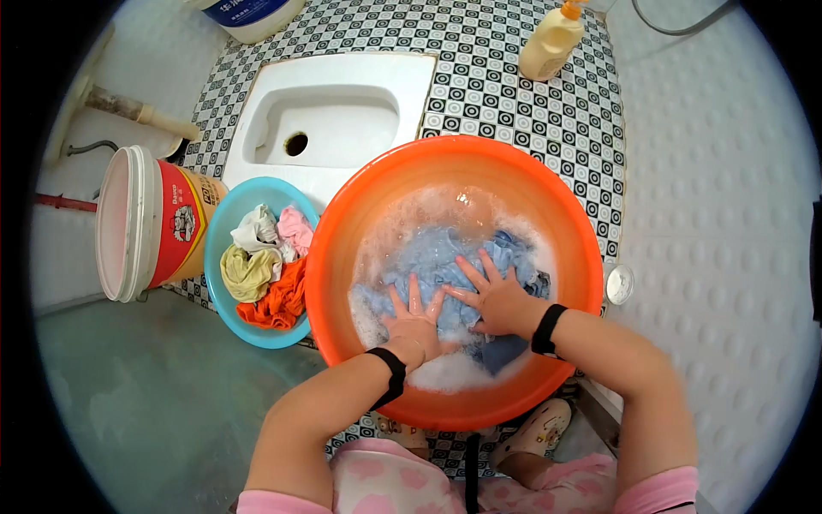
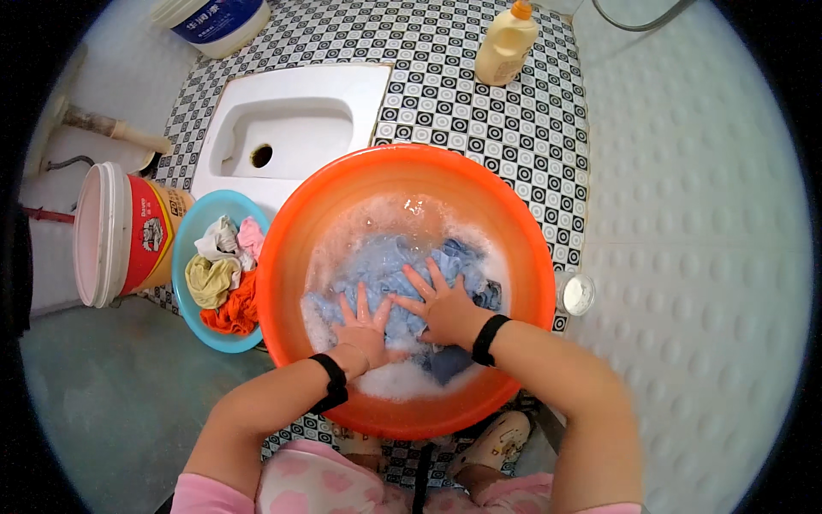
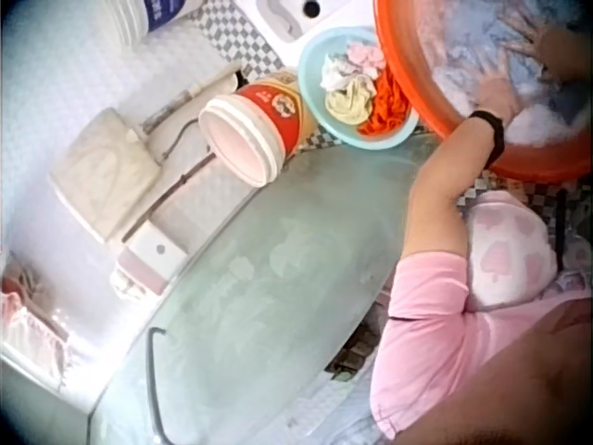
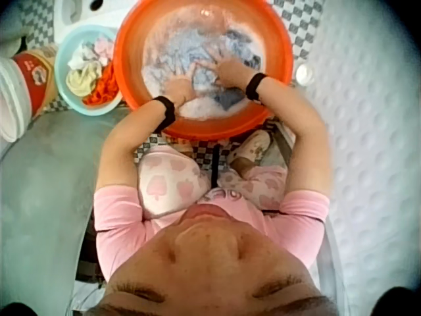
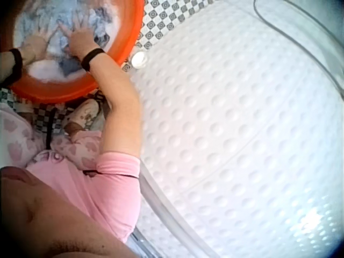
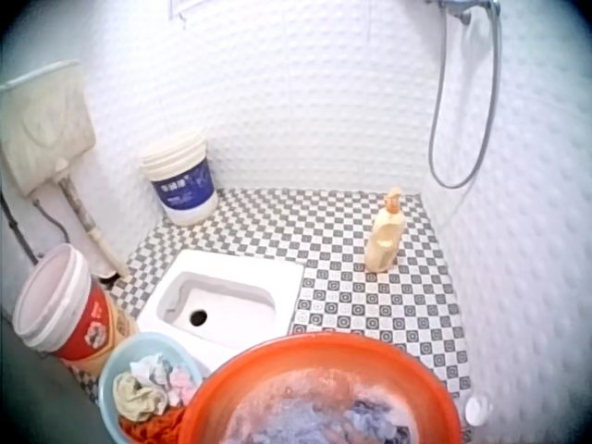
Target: The person washes a blue garment by hand in a basin of soapy water, rubbing the fabric against itself and squeezing it out.
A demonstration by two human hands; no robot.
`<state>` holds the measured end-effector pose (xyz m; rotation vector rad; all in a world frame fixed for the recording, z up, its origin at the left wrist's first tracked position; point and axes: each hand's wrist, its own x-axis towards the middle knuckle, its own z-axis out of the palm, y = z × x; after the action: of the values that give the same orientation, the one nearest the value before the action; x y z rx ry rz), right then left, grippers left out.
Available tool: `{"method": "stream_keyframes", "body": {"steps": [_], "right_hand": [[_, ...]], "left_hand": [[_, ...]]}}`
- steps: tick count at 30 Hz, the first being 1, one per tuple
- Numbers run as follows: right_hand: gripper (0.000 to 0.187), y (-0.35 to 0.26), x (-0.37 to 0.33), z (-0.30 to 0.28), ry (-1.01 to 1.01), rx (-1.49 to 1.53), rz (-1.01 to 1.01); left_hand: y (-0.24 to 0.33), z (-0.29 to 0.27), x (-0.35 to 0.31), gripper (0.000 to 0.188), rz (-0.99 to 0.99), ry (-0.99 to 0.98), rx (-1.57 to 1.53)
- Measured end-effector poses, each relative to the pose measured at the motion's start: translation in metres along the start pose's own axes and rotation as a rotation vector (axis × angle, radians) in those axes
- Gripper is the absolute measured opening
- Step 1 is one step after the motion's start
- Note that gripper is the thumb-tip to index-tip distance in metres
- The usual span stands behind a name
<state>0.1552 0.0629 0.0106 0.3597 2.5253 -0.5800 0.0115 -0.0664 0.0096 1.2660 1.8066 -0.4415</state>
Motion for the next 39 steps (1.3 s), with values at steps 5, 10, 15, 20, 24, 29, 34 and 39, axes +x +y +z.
{"method": "stream_keyframes", "body": {"steps": [5,10,15,20,24,29,34,39], "right_hand": [[0.072,0.007,0.027,0.001,0.09,0.014,0.097],[0.067,0.033,0.077,-0.009,0.187,0.118,0.149],[0.036,0.062,0.105,-0.029,0.429,0.382,0.349],[0.03,0.038,0.028,-0.069,0.832,0.257,-0.023],[0.039,0.031,-0.017,-0.071,0.396,0.072,-0.126],[0.053,0.016,-0.056,-0.052,0.023,-0.012,-0.183],[0.056,-0.003,-0.042,-0.017,0.193,0.137,0.097],[0.049,-0.008,-0.008,-0.035,0.34,0.286,0.455]], "left_hand": [[-0.013,-0.002,0.04,0.096,-0.051,-0.024,0.072],[-0.043,-0.028,0.091,0.083,-0.007,-0.018,-0.149],[-0.029,-0.06,0.102,0.06,-0.091,0.658,-0.287],[-0.033,-0.08,0.052,0.047,0.024,0.991,-0.407],[-0.048,-0.108,0.039,0.055,-0.074,0.425,-0.562],[-0.042,-0.079,0.061,0.048,-0.008,0.384,-0.359],[-0.04,-0.062,0.087,0.067,0.327,0.662,-0.261],[-0.055,-0.053,0.101,0.032,0.086,0.293,-0.382]]}}
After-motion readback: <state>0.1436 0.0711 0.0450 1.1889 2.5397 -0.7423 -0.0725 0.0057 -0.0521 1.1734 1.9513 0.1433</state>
